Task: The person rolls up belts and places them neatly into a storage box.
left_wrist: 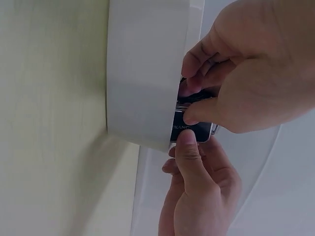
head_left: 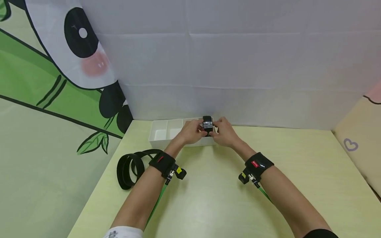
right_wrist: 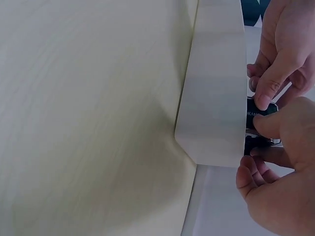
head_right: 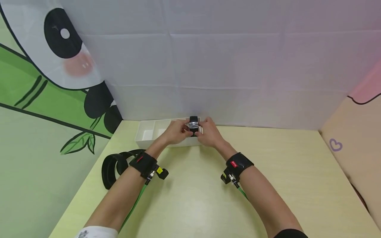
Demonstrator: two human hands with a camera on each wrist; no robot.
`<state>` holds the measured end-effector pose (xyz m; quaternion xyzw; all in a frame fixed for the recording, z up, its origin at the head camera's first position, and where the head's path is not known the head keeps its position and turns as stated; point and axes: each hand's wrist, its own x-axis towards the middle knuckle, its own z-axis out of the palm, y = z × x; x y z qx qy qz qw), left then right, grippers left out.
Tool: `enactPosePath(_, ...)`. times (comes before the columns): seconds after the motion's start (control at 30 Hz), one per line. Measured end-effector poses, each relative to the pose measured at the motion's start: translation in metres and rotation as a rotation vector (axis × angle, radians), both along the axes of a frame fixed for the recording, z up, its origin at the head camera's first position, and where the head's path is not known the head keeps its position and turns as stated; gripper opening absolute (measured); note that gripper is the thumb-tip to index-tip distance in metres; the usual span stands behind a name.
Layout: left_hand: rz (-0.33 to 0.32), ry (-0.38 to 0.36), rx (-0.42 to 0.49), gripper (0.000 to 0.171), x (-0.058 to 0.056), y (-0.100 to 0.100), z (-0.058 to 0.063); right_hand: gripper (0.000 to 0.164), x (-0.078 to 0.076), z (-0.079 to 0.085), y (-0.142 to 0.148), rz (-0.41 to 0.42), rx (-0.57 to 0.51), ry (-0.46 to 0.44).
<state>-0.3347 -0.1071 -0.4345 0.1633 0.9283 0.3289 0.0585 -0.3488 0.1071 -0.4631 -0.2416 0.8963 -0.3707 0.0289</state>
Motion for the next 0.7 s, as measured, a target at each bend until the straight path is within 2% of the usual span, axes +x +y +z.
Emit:
enactPosePath(0.03, 0.000, 0.008, -0.001, 0.045, 0.001, 0.000, -0.001, 0.051, -0.009, -0.014, 0.003, 0.012, -0.008, 0.010)
enactPosePath(0.1, 0.001, 0.023, 0.011, 0.043, 0.001, 0.000, -0.004, 0.056, -0.007, -0.018, 0.007, 0.023, -0.017, 0.015)
enactPosePath(0.13, -0.007, 0.043, 0.023, 0.043, -0.007, -0.004, -0.017, 0.060, -0.015, -0.032, 0.013, 0.045, -0.038, 0.031)
enactPosePath(0.17, -0.010, 0.048, 0.029, 0.042, -0.009, -0.005, -0.021, 0.059, -0.003, -0.022, 0.011, 0.033, -0.024, 0.025)
enactPosePath(0.2, -0.012, 0.053, 0.030, 0.043, -0.011, -0.007, -0.024, 0.060, 0.001, -0.024, 0.014, 0.038, -0.026, 0.027)
enactPosePath(0.23, -0.019, 0.083, 0.036, 0.043, -0.016, -0.011, -0.035, 0.061, 0.005, -0.026, 0.017, 0.045, -0.021, 0.031)
enactPosePath(0.27, -0.029, 0.118, 0.040, 0.044, -0.020, -0.016, -0.045, 0.061, 0.018, -0.015, 0.017, 0.046, -0.008, 0.024)
enactPosePath(0.33, -0.036, 0.165, 0.033, 0.051, -0.018, -0.024, -0.053, 0.062, 0.029, -0.016, 0.023, 0.056, 0.023, 0.030)
enactPosePath(0.37, -0.033, 0.170, 0.020, 0.054, -0.006, -0.025, -0.043, 0.061, 0.044, -0.004, 0.022, 0.046, 0.060, 0.027)
enactPosePath(0.43, -0.040, 0.212, -0.005, 0.060, 0.012, -0.031, -0.036, 0.062, 0.058, -0.003, 0.028, 0.058, 0.099, 0.048)
enactPosePath(0.5, -0.047, 0.209, -0.046, 0.062, 0.041, -0.036, -0.014, 0.063, 0.072, -0.002, 0.035, 0.073, 0.128, 0.078)
enactPosePath(0.57, -0.068, 0.230, -0.093, 0.059, 0.066, -0.045, -0.002, 0.064, 0.085, -0.002, 0.040, 0.099, 0.154, 0.120)
enactPosePath(0.7, -0.078, 0.306, -0.162, 0.053, 0.106, -0.077, 0.008, 0.061, 0.109, -0.002, 0.043, 0.174, 0.198, 0.207)
